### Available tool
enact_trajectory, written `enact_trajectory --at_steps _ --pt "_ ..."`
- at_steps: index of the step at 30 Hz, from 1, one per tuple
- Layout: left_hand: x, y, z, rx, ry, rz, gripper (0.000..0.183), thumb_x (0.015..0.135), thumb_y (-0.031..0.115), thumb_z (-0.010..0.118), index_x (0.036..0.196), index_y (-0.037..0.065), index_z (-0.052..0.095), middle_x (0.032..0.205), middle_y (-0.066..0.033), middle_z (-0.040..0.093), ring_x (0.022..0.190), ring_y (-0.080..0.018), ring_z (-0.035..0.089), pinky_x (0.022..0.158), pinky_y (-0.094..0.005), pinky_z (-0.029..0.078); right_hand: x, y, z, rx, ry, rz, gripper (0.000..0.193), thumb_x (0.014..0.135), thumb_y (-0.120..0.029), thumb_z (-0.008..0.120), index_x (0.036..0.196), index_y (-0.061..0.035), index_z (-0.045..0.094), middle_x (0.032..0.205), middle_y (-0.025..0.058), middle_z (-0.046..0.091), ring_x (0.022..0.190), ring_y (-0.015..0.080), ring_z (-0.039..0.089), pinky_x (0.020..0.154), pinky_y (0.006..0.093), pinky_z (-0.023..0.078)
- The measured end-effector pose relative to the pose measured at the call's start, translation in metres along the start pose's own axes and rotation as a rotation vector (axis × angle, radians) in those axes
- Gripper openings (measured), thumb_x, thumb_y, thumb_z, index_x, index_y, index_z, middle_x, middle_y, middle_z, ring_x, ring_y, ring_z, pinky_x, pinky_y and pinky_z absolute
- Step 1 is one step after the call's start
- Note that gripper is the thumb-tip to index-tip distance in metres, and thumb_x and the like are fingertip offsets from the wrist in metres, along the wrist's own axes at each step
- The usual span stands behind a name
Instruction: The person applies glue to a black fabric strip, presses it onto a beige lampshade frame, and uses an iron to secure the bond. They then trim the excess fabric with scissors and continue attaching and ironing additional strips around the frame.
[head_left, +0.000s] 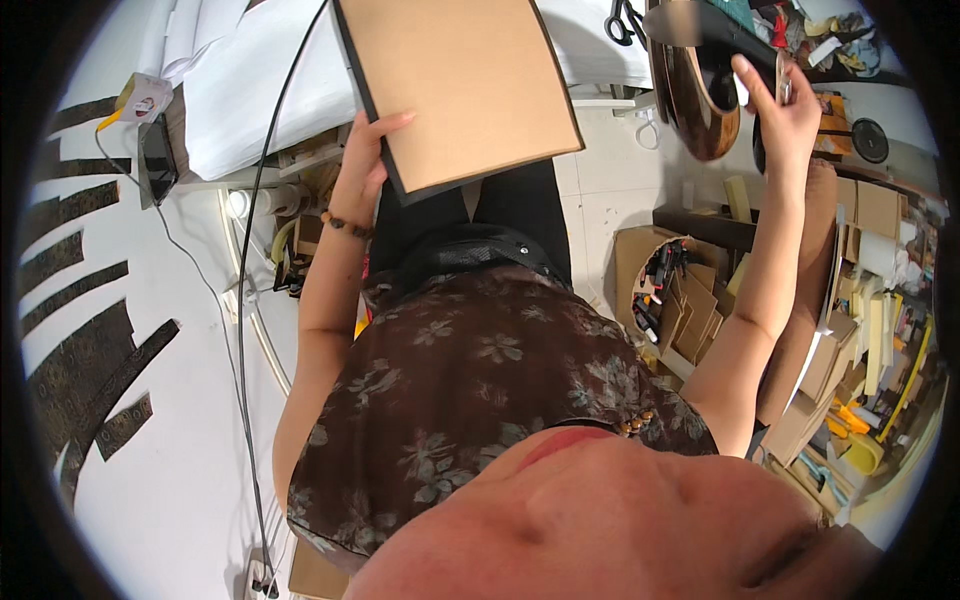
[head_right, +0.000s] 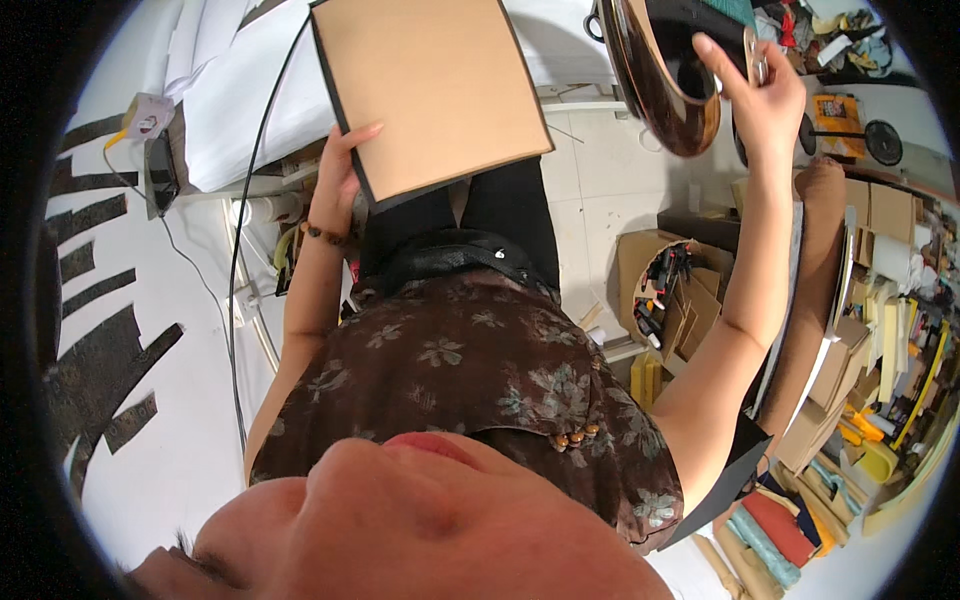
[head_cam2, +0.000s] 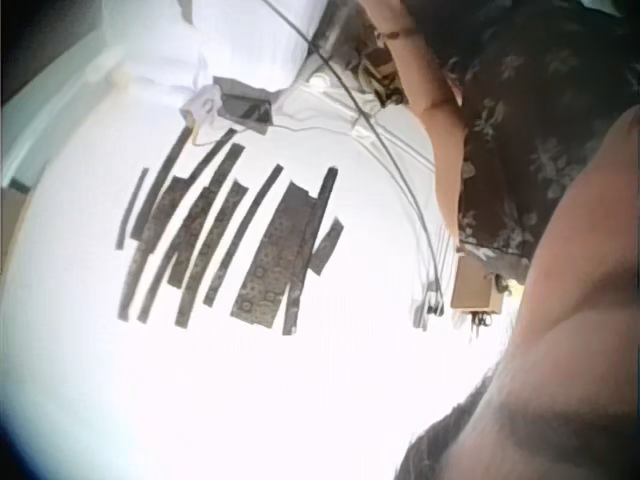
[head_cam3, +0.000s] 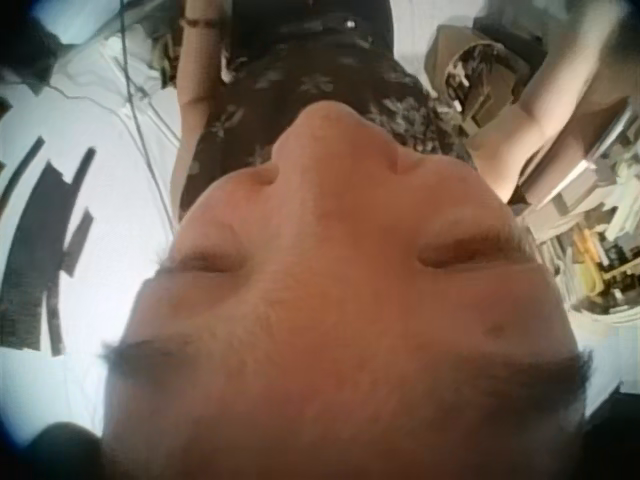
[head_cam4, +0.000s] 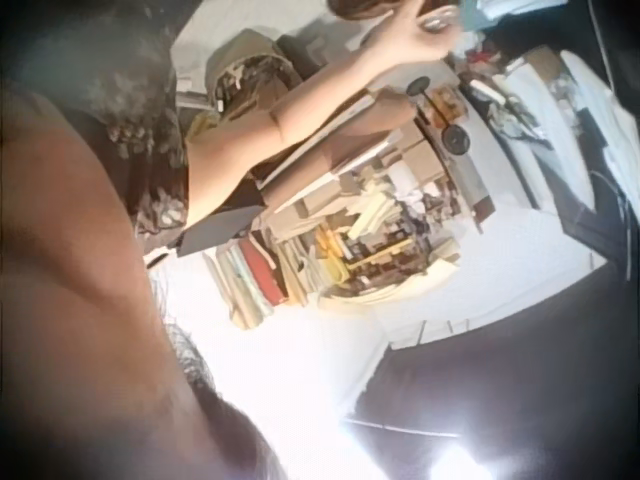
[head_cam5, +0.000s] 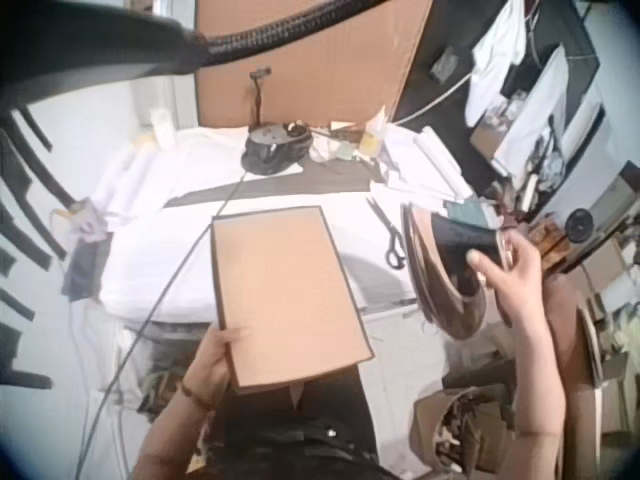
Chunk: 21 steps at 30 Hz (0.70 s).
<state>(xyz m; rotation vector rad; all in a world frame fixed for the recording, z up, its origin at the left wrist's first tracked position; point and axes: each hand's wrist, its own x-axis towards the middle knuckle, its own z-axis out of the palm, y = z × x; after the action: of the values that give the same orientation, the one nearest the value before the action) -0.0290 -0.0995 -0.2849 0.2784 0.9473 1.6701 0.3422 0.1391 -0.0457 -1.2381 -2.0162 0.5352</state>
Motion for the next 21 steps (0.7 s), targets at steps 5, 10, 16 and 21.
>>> enact_trajectory --at_steps 5,10,16,21 --pt "0.019 -0.013 0.013 -0.007 -0.045 0.002 0.041 0.088 -0.001 0.07 0.126 -0.01 0.057 0.118 -0.021 0.068 0.104 -0.0304 0.072 0.089 -0.0412 0.061 -0.055 -0.006 -0.007 0.084 0.038 0.043 0.039 0.08 -0.034 0.092 0.085 -0.0042 0.067 0.067 -0.0088 0.057 0.059 0.0006 0.047 0.055 0.0176 0.034" --pt "0.029 -0.023 0.03 -0.052 0.031 -0.025 0.037 0.087 -0.001 0.072 0.121 -0.009 0.06 0.115 -0.0206 0.069 0.105 -0.0309 0.071 0.091 -0.0423 0.061 -0.066 -0.004 0.002 0.026 0.01 0.012 0.039 0.08 -0.032 0.092 0.081 -0.0061 0.063 0.066 -0.0103 0.053 0.059 0.0001 0.042 0.055 0.018 0.032" --pt "0.022 -0.037 0.043 -0.351 -0.028 -0.134 0.043 0.09 0.004 0.066 0.13 -0.006 0.055 0.126 -0.0167 0.065 0.118 -0.0317 0.064 0.107 -0.0466 0.05 -0.073 -0.004 0.018 0.038 -0.028 0.009 0.046 0.079 -0.035 0.093 0.074 -0.0078 0.055 0.064 -0.0119 0.042 0.059 0.0012 0.033 0.054 0.0198 0.025" --pt "0.006 -0.073 0.029 -0.395 -0.164 -0.203 0.053 0.092 0.007 0.058 0.141 -0.008 0.047 0.138 -0.0208 0.059 0.13 -0.0345 0.058 0.114 -0.0479 0.043 -0.089 -0.01 0.023 0.087 -0.092 0.013 0.039 0.08 -0.029 0.092 0.081 -0.005 0.061 0.067 -0.0105 0.045 0.062 0.0021 0.036 0.055 0.0195 0.027"
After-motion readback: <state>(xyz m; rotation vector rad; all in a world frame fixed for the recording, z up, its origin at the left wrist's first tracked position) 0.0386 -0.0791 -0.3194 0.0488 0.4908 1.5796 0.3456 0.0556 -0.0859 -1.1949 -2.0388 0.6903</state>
